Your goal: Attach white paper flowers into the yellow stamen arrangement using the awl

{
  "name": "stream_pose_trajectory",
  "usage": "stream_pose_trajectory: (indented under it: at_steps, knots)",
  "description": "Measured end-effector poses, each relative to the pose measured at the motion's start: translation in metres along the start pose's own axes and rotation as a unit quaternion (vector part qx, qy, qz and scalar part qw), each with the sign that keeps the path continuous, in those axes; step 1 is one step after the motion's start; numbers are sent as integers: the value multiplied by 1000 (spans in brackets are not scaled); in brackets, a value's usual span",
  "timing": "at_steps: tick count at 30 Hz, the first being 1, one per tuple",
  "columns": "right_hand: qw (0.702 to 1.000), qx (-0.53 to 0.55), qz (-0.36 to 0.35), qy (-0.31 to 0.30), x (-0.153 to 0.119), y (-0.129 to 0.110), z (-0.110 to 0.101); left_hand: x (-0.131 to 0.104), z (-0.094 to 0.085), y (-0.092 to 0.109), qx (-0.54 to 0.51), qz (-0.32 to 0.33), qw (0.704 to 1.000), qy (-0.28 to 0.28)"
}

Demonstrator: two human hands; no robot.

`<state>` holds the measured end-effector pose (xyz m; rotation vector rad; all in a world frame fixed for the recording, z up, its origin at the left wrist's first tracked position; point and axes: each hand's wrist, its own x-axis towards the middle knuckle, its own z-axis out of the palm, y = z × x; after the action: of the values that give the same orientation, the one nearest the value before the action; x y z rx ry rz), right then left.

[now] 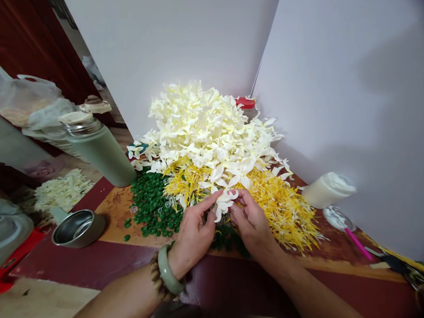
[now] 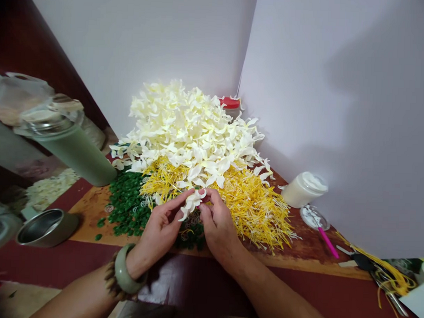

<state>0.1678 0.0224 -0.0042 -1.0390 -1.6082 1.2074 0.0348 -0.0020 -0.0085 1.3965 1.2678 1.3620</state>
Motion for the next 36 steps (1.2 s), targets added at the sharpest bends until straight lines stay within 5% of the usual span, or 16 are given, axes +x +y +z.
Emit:
stream_pose_trajectory:
  at_steps: [5, 12, 19, 30, 36]
  knots:
    - [995, -74, -50, 36, -2, -5, 4, -3, -1, 3, -29, -26, 998, -41]
    - [997, -9, -56, 48, -5, -15, 11, 3, -14, 31, -330, -114, 937, -35]
    - [995, 26, -77, 61, -11, -9, 20, 2, -10, 35, -277, -113, 954, 21]
    - [977, 205, -28, 40, -5, -10, 26, 7, 1, 26, -306, -150, 934, -110]
    - [986, 138, -64, 64, -2, -4, 29, 6, 7, 23, -340, -176, 919, -97]
